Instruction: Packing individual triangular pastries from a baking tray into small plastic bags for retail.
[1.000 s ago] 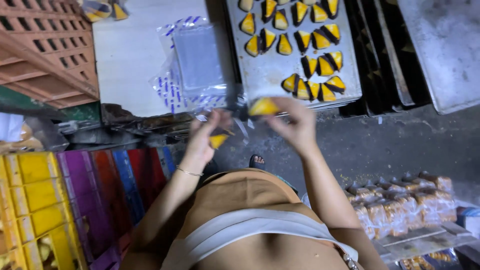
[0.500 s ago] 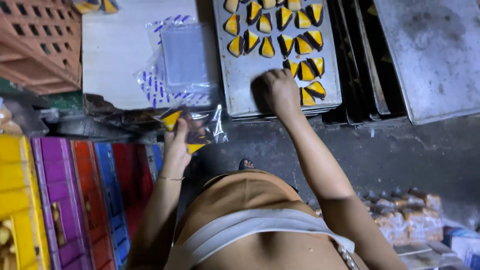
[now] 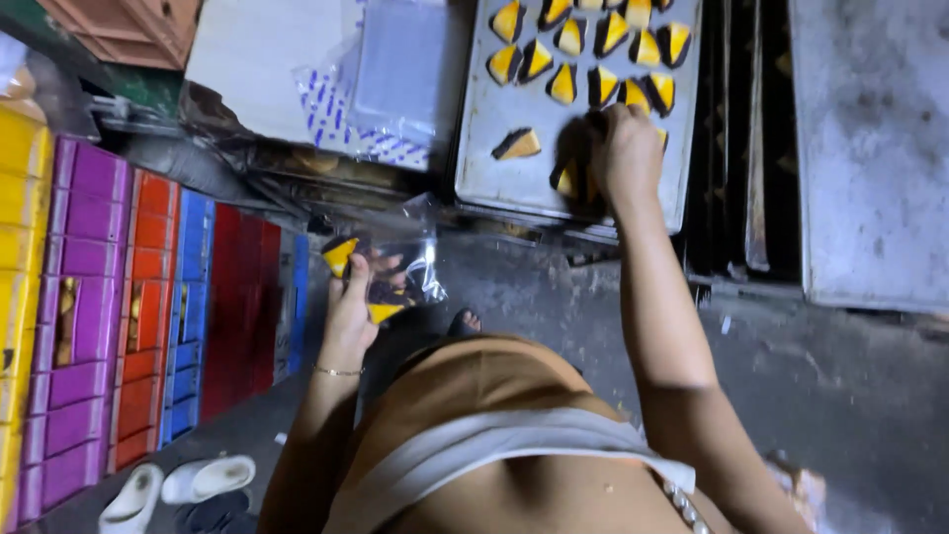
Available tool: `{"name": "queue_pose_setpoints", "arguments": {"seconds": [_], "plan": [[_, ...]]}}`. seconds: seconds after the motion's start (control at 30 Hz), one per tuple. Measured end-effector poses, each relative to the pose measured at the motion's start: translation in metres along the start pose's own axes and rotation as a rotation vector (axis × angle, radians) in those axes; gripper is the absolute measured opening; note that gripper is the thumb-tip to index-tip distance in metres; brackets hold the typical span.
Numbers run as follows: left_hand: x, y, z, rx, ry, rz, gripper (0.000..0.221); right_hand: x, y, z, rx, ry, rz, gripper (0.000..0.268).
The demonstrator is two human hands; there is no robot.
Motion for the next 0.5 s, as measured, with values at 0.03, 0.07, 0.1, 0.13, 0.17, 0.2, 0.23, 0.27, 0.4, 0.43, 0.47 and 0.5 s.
{"name": "queue_pose_setpoints", "arguments": {"seconds": [0.03, 0.07, 0.1, 0.13, 0.17, 0.2, 0.23, 0.27, 0.4, 0.43, 0.47, 0.5], "plan": [[0.006, -0.012, 0.006, -0.007, 0.001, -0.002, 0.041, -0.025, 0.023, -0.008, -0.037, 0.091, -0.122, 0.026], [0.01, -0.022, 0.016, -0.01, 0.012, -0.008, 0.041, -0.052, 0.047, -0.01, -0.085, 0.179, -0.245, 0.029], [0.012, -0.029, 0.011, -0.008, 0.005, -0.003, 0.041, -0.058, 0.031, -0.011, -0.08, 0.186, -0.245, 0.029], [0.011, -0.034, 0.011, -0.026, 0.012, 0.015, 0.045, -0.081, 0.03, -0.004, 0.069, 0.363, -0.32, 0.028], [0.009, -0.039, 0.01, -0.043, 0.018, 0.034, 0.049, -0.102, 0.029, 0.008, 0.22, 0.537, -0.395, 0.027], [0.015, -0.046, 0.012, -0.037, 0.009, 0.038, 0.049, -0.103, 0.025, 0.007, 0.224, 0.546, -0.401, 0.027], [0.02, -0.055, 0.014, -0.058, 0.005, 0.029, 0.051, -0.1, 0.015, 0.003, 0.167, 0.491, -0.379, 0.037], [0.024, -0.063, 0.018, -0.072, -0.001, 0.029, 0.052, -0.1, 0.004, -0.001, 0.104, 0.448, -0.36, 0.049], [0.018, -0.07, 0.011, -0.104, -0.01, 0.095, 0.049, -0.072, 0.015, -0.019, 0.111, 0.103, -0.318, 0.026], [0.017, -0.074, 0.011, -0.124, -0.017, 0.079, 0.048, -0.055, 0.011, -0.015, 0.146, 0.017, -0.539, 0.024], [0.027, -0.086, 0.0, -0.165, -0.048, 0.062, 0.047, -0.036, 0.006, -0.027, 0.208, -0.061, -0.754, 0.022], [0.031, -0.093, -0.013, -0.169, -0.072, 0.068, 0.047, -0.048, 0.025, -0.028, 0.224, -0.041, -0.759, 0.022]]}}
Point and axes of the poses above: each hand's wrist, its own z-axis away from the middle knuckle, its own y-axis out of the back of the hand, x = y × z, the point moved 9 cm from there along -z, towards the middle knuckle, and after that the axes turned 10 degrees about y, right-handed, at the moved point
